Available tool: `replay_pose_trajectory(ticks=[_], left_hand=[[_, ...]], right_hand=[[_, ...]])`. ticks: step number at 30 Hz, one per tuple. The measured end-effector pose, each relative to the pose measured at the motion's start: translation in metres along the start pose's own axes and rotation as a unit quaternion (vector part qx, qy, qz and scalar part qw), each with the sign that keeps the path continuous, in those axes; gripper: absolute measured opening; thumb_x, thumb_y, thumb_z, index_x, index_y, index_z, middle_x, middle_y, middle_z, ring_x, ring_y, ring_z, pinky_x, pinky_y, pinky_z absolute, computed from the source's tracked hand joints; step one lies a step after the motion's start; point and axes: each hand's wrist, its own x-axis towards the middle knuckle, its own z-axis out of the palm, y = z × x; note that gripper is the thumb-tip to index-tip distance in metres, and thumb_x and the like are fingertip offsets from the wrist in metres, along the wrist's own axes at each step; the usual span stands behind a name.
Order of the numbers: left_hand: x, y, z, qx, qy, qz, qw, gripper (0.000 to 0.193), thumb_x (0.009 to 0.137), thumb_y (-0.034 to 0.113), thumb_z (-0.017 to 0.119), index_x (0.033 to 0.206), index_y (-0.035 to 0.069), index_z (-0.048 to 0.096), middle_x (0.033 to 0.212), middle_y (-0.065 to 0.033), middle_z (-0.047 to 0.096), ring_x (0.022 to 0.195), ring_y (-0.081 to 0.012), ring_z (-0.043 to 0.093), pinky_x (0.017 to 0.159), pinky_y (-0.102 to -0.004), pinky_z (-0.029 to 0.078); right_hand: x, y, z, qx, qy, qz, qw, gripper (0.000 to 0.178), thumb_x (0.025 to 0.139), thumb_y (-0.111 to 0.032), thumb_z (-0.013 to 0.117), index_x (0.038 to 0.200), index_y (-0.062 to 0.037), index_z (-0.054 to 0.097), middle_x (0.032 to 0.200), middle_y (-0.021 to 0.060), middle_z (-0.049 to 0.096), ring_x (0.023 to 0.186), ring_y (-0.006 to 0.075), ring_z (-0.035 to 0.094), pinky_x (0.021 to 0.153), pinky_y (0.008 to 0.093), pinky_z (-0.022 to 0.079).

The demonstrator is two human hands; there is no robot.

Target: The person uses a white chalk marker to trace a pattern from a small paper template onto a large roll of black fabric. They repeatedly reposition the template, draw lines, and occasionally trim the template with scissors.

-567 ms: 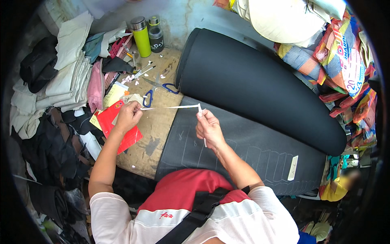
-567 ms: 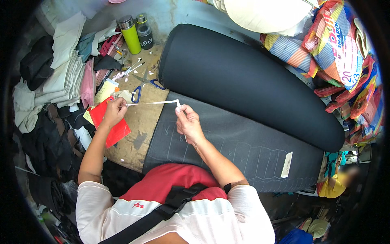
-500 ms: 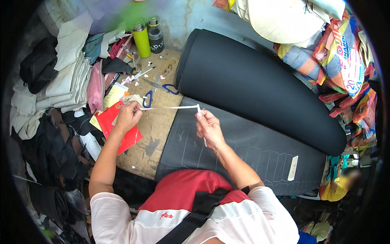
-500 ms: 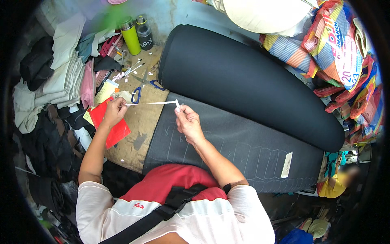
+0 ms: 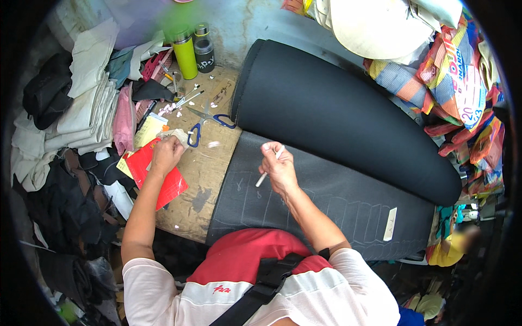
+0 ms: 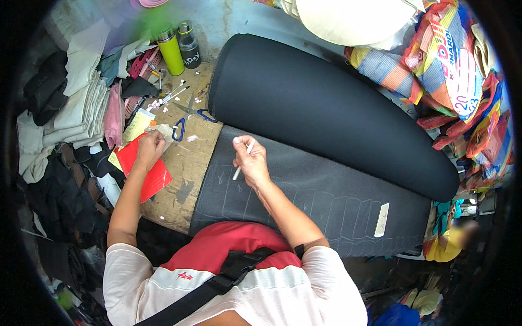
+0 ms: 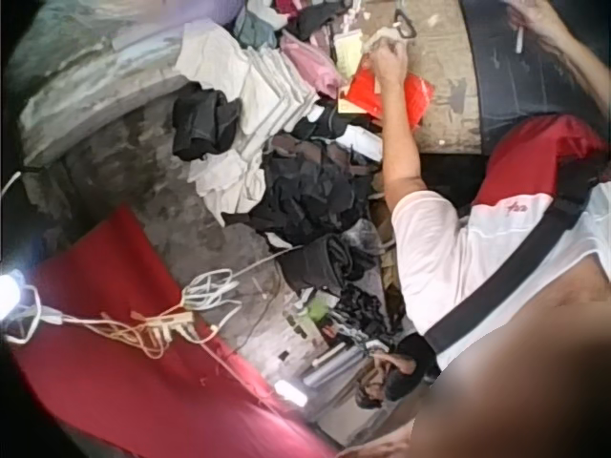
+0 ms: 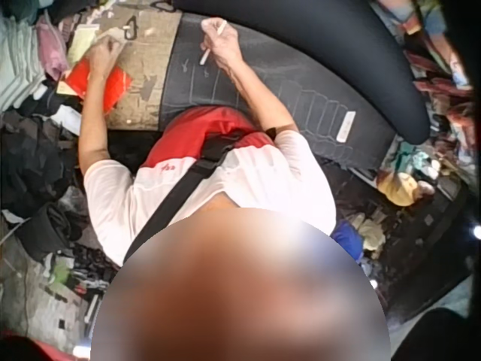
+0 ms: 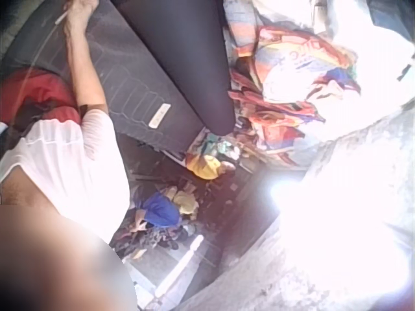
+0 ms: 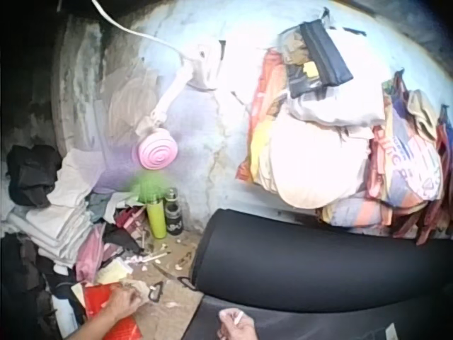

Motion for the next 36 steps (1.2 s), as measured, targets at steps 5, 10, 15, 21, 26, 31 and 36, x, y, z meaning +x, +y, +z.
replay_pose_trajectory(ticks=[5, 10, 15, 21, 26, 31, 36], left_hand=[[0.003, -0.026, 0.004, 0.073, 0.070, -0.024, 0.995, 0.015, 0.076, 0.014, 0.063, 0.082, 0.000, 0.064, 0.085, -0.0178, 0.064, 0.092, -0.0342, 0.058, 0.081, -0.0436, 0.044], [0.022, -0.013, -0.019, 0.145, 0.149, -0.023, 0.978, 0.015, 0.073, 0.016, 0.072, 0.072, 0.002, 0.069, 0.102, -0.0177, 0.063, 0.110, -0.0336, 0.053, 0.094, -0.0448, 0.038], [-0.001, 0.068, 0.002, -0.408, 0.042, -0.188, 0.892, 0.041, 0.080, 0.005, 0.068, 0.119, -0.003, 0.055, 0.098, -0.0119, 0.062, 0.091, -0.0169, 0.060, 0.075, -0.0302, 0.051], [-0.023, 0.083, 0.027, -0.506, 0.054, -0.285, 0.812, 0.038, 0.089, -0.002, 0.053, 0.126, 0.000, 0.050, 0.094, -0.0046, 0.058, 0.070, -0.0070, 0.055, 0.063, -0.0201, 0.048], [-0.036, 0.083, 0.022, -0.520, 0.111, -0.303, 0.791, 0.031, 0.091, 0.001, 0.052, 0.121, 0.000, 0.055, 0.091, -0.0015, 0.058, 0.063, -0.0050, 0.050, 0.056, -0.0184, 0.043], [-0.039, 0.088, 0.012, -0.578, 0.121, -0.315, 0.743, 0.027, 0.091, 0.005, 0.054, 0.117, -0.001, 0.057, 0.081, -0.0019, 0.058, 0.060, -0.0052, 0.049, 0.052, -0.0186, 0.041], [-0.036, 0.094, 0.005, -0.679, 0.131, -0.306, 0.655, 0.026, 0.093, 0.009, 0.053, 0.117, -0.001, 0.055, 0.080, -0.0049, 0.060, 0.060, -0.0083, 0.053, 0.051, -0.0210, 0.043]], right_hand=[[0.007, -0.009, -0.008, -0.032, -0.007, -0.002, 0.999, 0.018, 0.092, -0.023, 0.056, 0.099, -0.0068, 0.052, 0.062, -0.0045, 0.040, 0.050, 0.0062, 0.033, 0.048, 0.0233, 0.032], [0.031, 0.008, 0.023, -0.029, -0.054, 0.077, 0.995, 0.026, 0.087, -0.006, 0.050, 0.113, -0.0008, 0.047, 0.080, 0.0014, 0.051, 0.065, 0.0089, 0.047, 0.060, 0.0245, 0.039], [0.066, 0.026, 0.081, 0.086, -0.109, 0.075, 0.987, 0.023, 0.097, -0.019, 0.048, 0.106, 0.0002, 0.055, 0.086, 0.0057, 0.058, 0.081, 0.0143, 0.059, 0.066, 0.0273, 0.049], [0.094, 0.062, 0.112, -0.031, -0.153, 0.066, 0.986, 0.037, 0.095, -0.033, 0.050, 0.101, 0.0033, 0.057, 0.088, 0.0112, 0.061, 0.074, 0.0179, 0.062, 0.063, 0.0307, 0.054], [0.134, 0.078, 0.090, -0.560, -0.003, -0.271, 0.783, 0.041, 0.090, -0.032, 0.053, 0.108, 0.0043, 0.055, 0.107, 0.0173, 0.059, 0.095, 0.0346, 0.059, 0.084, 0.0411, 0.048], [0.136, 0.091, 0.083, -0.674, -0.027, -0.152, 0.722, 0.051, 0.086, -0.041, 0.057, 0.113, 0.0019, 0.055, 0.116, 0.0188, 0.053, 0.105, 0.0316, 0.056, 0.089, 0.0415, 0.045], [0.127, 0.111, 0.089, -0.703, -0.018, -0.186, 0.686, 0.039, 0.077, -0.031, 0.066, 0.095, 0.0040, 0.064, 0.099, 0.0162, 0.054, 0.098, 0.0333, 0.053, 0.084, 0.0418, 0.044]])
